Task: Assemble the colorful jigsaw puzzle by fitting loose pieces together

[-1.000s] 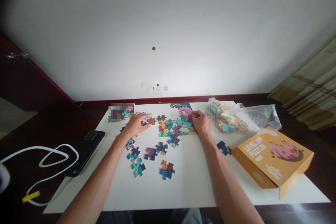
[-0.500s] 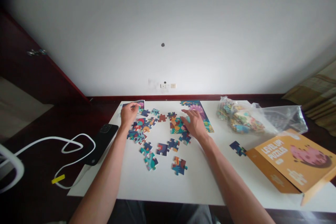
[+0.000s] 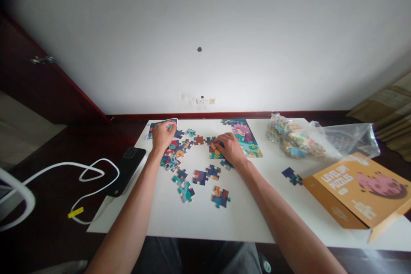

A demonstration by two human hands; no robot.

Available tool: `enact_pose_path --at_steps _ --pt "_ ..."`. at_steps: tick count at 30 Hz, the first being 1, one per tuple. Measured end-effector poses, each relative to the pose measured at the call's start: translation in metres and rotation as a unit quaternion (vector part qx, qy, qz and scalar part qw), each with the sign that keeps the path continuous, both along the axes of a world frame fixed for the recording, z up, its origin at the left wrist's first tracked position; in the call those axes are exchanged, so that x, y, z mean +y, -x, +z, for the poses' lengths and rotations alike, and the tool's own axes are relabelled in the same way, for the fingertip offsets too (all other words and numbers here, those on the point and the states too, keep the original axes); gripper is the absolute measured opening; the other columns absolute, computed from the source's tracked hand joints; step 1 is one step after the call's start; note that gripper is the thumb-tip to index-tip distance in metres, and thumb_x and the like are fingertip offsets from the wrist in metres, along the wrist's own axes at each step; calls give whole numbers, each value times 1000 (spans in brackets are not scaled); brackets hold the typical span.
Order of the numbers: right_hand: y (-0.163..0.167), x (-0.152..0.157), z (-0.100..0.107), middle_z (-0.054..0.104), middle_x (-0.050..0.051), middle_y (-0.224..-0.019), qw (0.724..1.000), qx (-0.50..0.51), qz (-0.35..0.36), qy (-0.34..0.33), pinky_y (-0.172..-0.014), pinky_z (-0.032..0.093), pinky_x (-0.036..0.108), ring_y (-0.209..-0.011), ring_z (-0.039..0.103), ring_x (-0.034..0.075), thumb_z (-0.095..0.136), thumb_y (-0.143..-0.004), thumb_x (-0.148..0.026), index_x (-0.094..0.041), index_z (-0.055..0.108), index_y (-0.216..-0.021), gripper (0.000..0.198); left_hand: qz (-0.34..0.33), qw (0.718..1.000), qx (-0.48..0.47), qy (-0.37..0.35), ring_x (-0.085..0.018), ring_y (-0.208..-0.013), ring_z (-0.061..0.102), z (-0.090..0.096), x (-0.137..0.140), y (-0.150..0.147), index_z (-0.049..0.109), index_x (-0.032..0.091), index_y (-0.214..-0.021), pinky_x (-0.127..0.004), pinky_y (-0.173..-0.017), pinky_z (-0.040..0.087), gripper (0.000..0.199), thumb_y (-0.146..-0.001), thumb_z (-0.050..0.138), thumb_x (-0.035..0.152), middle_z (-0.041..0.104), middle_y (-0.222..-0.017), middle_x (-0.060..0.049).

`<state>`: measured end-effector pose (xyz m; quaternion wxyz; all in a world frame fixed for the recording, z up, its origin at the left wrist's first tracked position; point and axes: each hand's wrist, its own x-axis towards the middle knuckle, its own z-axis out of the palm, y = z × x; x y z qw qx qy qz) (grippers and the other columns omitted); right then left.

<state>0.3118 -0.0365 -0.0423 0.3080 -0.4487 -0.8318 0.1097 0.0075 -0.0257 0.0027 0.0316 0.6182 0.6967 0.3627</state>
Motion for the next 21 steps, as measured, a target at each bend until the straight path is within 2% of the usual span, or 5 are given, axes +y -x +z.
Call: enact_pose_path --at_steps 3,7,12,16,21 --pt "-1 1 0 76 7 -99 1000 29 -10 -3 -96 48 43 -102 64 28 64 -95 -35 -25 73 -94 14 27 999 -19 -28 -21 -70 65 -9 4 3 77 21 -94 -30 -68 40 25 -94 57 35 74 -77 -6" --pt "-6 -1 3 74 5 -96 994 97 -32 45 -82 53 37 -88 68 24 62 -91 -30 -23 70 -94 11 4 999 -30 -24 -19 -66 63 -16 1 -7 77 21 -92 -28 -66 38 25 -94 56 35 72 -72 -4" --pt "-23 2 4 73 4 -92 983 157 -98 18 -83 52 35 -87 68 22 61 -87 -28 -23 66 -90 8 -163 986 13 40 -17 -59 58 -8 -11 -41 78 23 -93 -26 -62 37 27 -96 56 38 66 -63 0" --pt "-38 7 -3 72 3 -92 965 208 -158 7 -85 52 36 -84 67 21 59 -88 -29 -22 65 -111 25 -319 942 60 91 -19 -71 66 9 -28 -71 81 27 -101 -27 -68 42 24 -95 60 37 74 -76 -2" --pt "-41 8 -3 71 4 -91 964 206 -167 14 -85 53 36 -84 67 21 55 -90 -29 -22 66 -122 35 -377 911 108 130 -24 -81 69 11 -69 -85 80 31 -109 -31 -75 48 25 -88 72 43 74 -87 -4"
